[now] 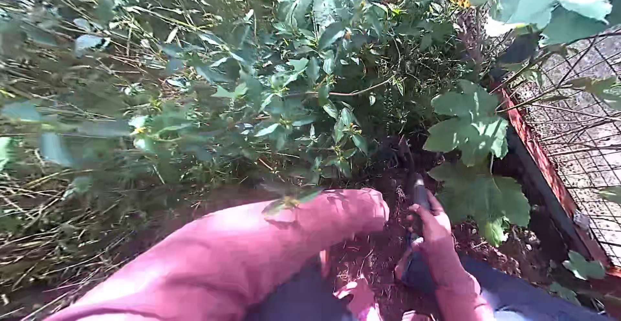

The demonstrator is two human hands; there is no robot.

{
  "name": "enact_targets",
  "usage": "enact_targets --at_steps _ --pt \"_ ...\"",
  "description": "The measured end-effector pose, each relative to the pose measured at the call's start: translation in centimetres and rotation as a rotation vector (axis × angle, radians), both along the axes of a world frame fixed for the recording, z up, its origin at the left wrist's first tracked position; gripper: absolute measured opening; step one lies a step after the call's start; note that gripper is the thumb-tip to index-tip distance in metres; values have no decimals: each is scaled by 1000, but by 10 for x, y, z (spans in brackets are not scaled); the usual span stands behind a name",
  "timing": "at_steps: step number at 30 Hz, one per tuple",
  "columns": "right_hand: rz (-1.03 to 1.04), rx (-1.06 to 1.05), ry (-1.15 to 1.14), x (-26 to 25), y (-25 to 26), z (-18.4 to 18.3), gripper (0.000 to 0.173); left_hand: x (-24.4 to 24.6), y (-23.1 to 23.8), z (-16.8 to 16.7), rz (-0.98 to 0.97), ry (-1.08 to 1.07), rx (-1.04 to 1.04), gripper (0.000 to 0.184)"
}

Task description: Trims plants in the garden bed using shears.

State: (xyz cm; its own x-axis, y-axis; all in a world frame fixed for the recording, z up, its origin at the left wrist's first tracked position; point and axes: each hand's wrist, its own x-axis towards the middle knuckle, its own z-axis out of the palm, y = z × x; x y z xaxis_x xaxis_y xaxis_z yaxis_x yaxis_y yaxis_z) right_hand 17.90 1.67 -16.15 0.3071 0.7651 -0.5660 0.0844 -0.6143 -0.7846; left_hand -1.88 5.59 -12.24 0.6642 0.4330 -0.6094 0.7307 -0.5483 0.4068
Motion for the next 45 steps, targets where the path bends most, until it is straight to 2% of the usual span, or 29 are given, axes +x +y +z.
enact_targets --at_steps 3,6,8,10,12,15,17,19,21,23,25,27,30,31,33,35,36,38,40,42,43,45 --pt "-22 -10 -200 21 -2 -1 66 48 50 -76 122 53 48 19" --pt "120 -63 -400 39 11 -12 69 81 102 -113 214 -111 96 29" --pt "351 -239 -620 46 29 -22 70 93 127 -123 287 -220 123 34" --pt "625 -435 -739 44 51 -27 74 100 148 -106 433 -251 43 41" --pt "819 -490 -810 40 63 -29 77 106 181 -122 531 -319 83 49" --pt "937 -521 -834 36 67 -8 76 113 230 -161 626 -387 75 39" --pt "975 -567 -838 37 75 12 74 118 254 -184 700 -331 70 36" --pt "997 -582 -840 37 84 31 72 122 268 -187 769 -180 18 37" --pt "1006 -565 -843 37 92 36 71 119 265 -185 1005 -201 -85 44" --pt "1004 -550 -852 32 107 17 69 111 253 -175 1181 -269 -92 47" --pt "992 -551 -888 20 119 -17 67 93 232 -137 1220 -294 -70 45" --pt "969 -538 -920 7 114 -43 69 77 232 -110 1239 -378 -164 45" --pt "800 -471 -824 16 78 -76 70 70 225 -103 1194 -395 -216 47" --pt "684 -439 -736 25 71 -86 74 72 224 -100 1165 -342 -229 47" --pt "344 -305 -421 41 58 -104 80 74 222 -96 1122 -237 -270 45" --pt "46 -186 -222 41 53 -104 74 76 219 -105 984 -146 -230 41" --pt "12 -159 -224 41 48 -99 65 78 218 -117 904 -123 -173 40" --pt "260 -262 -422 59 27 -74 48 86 220 -151 861 -139 -63 37" --pt "629 -394 -626 71 14 -27 47 92 228 -172 871 -154 -33 34" --pt "938 -378 -807 73 2 9 47 97 230 -177 785 -79 6 35" --pt "1005 -396 -838 65 7 19 46 100 231 -179 745 -34 20 35" --pt "934 -545 -750 37 38 14 46 103 234 -183 694 20 24 32"
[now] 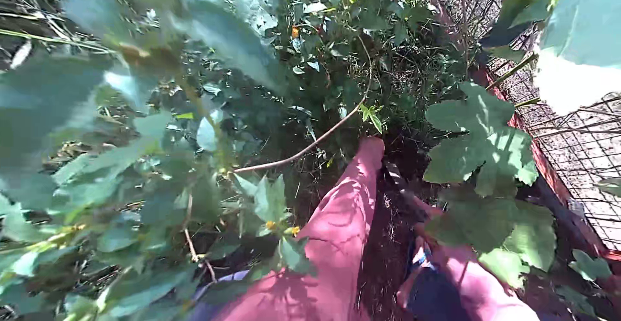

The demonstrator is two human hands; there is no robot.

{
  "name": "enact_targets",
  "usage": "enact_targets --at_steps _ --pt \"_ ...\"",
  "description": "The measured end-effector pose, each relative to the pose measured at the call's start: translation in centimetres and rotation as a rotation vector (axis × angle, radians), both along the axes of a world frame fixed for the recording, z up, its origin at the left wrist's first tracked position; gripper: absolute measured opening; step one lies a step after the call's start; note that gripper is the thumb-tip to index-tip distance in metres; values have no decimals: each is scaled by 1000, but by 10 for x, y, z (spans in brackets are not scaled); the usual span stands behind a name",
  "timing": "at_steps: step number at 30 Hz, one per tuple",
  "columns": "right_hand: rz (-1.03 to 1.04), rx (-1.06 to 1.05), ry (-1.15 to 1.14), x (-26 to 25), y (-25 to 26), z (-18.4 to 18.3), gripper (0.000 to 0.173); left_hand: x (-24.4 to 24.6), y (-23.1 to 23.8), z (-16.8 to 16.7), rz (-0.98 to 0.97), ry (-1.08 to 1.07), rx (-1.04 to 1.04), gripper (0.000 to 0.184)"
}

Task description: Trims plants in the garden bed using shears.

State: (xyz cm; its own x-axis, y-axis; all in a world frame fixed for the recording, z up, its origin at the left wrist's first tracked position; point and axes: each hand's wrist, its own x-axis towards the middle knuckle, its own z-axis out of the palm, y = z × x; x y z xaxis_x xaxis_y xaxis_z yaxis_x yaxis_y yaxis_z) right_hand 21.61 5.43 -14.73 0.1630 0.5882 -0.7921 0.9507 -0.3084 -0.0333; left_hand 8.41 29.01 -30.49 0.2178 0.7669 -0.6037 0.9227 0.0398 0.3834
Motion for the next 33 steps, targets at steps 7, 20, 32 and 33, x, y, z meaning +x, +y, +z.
enact_targets --at_steps 7,20,32,33 --pt "-733 465 516 2 9 -119 52 -9 10 6 24 -97 32 28" --pt "-139 -131 -185 14 -40 46 48 -10 12 15 -27 -283 174 35" --pt "-592 332 424 1 3 -114 72 -35 -17 -10 -205 90 130 41" --pt "-761 454 574 8 2 -112 68 -37 -21 -4 -228 137 104 36"
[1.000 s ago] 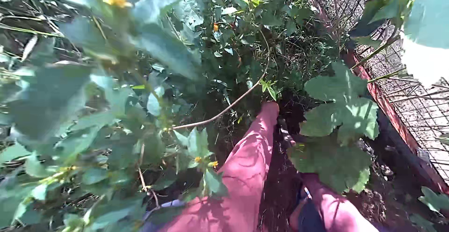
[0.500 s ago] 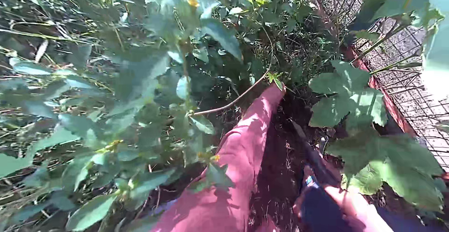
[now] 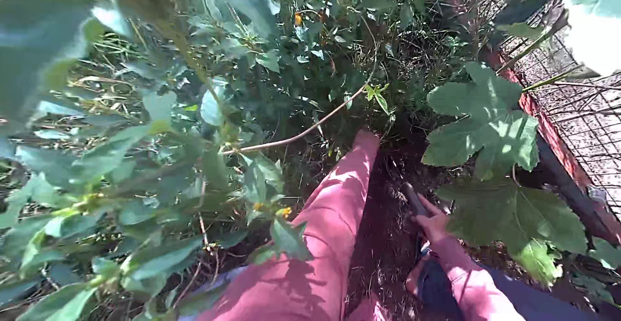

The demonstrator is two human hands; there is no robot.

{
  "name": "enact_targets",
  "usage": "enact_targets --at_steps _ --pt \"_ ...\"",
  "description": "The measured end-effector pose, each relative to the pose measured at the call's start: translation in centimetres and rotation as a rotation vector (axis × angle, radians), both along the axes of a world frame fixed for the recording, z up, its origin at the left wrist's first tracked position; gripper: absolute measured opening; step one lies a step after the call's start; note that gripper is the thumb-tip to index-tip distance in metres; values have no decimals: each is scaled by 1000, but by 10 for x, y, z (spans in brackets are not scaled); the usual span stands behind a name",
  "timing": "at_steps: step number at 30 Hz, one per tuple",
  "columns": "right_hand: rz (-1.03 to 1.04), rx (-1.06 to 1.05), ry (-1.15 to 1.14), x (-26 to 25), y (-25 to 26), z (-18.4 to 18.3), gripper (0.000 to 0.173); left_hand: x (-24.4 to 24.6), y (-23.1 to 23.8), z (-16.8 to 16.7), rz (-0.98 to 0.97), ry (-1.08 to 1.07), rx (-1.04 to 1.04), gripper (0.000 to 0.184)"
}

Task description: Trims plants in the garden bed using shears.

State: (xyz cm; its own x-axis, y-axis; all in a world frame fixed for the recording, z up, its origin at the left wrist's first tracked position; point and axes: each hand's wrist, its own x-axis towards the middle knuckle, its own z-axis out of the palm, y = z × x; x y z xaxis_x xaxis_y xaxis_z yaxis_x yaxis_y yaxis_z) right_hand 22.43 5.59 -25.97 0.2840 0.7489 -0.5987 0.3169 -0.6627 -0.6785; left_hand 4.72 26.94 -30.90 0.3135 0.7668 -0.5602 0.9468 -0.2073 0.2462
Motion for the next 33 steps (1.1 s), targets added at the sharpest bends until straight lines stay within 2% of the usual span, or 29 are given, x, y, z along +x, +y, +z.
enact_targets --at_steps 2,4,7,9,10,11,13,16,18,22,23,26,29,31,33 --pt "-210 183 149 8 4 11 67 -6 2 14 25 15 -35 35" --pt "-219 223 104 10 2 40 66 -17 6 26 88 -49 -67 41" --pt "75 174 -54 25 -22 79 59 -32 7 63 194 -104 -198 42" --pt "377 7 -166 28 -44 102 57 -34 3 72 259 -141 -202 40" --pt "459 -141 -220 19 -43 110 56 -34 3 72 277 -154 -191 39" --pt "475 -257 -249 6 -35 108 58 -34 4 73 276 -157 -187 39" --pt "493 -378 -314 -23 -4 73 68 -37 4 69 237 -136 -194 38" --pt "534 -311 -381 -38 27 8 77 -29 13 43 201 -131 -177 36" --pt "578 -293 -432 -31 26 -9 78 -27 19 7 205 -174 -69 34" --pt "486 -281 -354 -12 2 23 81 -17 25 -24 130 -244 -69 60" --pt "510 -301 -383 -8 -7 37 81 -14 25 -29 87 -241 -40 58" --pt "609 -297 -468 0 -42 73 78 -9 22 -29 71 -193 12 29" --pt "726 -332 -549 -4 -59 103 75 -19 44 -19 247 -358 -54 31" --pt "746 -331 -563 -10 -49 95 72 -31 60 -3 305 -456 -54 34" --pt "746 -390 -539 -26 -21 58 70 -41 63 12 320 -487 -54 33"
